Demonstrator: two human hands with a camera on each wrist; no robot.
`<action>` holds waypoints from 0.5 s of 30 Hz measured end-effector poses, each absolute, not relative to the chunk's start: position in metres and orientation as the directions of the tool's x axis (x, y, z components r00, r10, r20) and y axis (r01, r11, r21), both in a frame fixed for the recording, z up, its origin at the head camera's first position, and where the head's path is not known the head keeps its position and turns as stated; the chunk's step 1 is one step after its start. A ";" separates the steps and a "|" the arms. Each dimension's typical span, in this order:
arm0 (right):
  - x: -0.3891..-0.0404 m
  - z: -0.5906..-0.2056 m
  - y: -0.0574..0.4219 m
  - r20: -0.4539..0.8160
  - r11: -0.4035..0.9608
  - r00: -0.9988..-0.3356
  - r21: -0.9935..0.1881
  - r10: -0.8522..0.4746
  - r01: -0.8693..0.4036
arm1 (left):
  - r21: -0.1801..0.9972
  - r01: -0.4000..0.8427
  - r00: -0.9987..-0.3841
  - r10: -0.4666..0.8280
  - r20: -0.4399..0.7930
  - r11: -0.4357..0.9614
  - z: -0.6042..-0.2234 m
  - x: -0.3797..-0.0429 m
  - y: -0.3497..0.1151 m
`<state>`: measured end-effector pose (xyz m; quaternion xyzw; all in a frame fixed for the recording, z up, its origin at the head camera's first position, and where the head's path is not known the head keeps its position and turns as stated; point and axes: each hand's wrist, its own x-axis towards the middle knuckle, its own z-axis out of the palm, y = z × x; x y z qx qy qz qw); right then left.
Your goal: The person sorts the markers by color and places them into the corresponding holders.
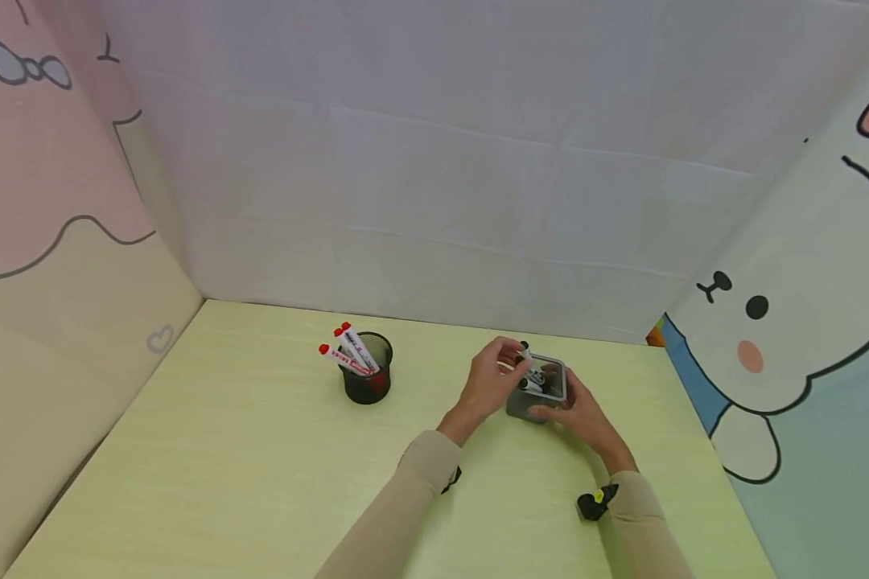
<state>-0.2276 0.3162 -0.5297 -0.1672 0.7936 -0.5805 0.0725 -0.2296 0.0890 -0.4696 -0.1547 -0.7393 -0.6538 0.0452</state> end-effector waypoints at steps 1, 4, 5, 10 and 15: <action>-0.227 -0.529 0.316 0.077 0.271 -0.934 -0.946 -0.348 -0.179 | 0.952 0.291 -0.946 0.176 0.271 0.099 -0.469 -0.229 0.090; -0.227 -0.529 0.315 0.072 0.271 -0.935 -0.947 -0.348 -0.174 | 0.949 0.295 -0.943 0.192 0.271 0.111 -0.469 -0.228 0.091; -0.227 -0.529 0.315 0.069 0.272 -0.935 -0.947 -0.348 -0.171 | 0.948 0.296 -0.943 0.194 0.270 0.115 -0.469 -0.227 0.092; -0.227 -0.529 0.314 0.058 0.278 -0.938 -0.947 -0.342 -0.160 | 0.949 0.286 -0.947 0.191 0.258 0.134 -0.468 -0.226 0.092; -0.227 -0.528 0.314 0.046 0.293 -0.944 -0.945 -0.327 -0.148 | 0.949 0.269 -0.954 0.185 0.238 0.165 -0.468 -0.226 0.089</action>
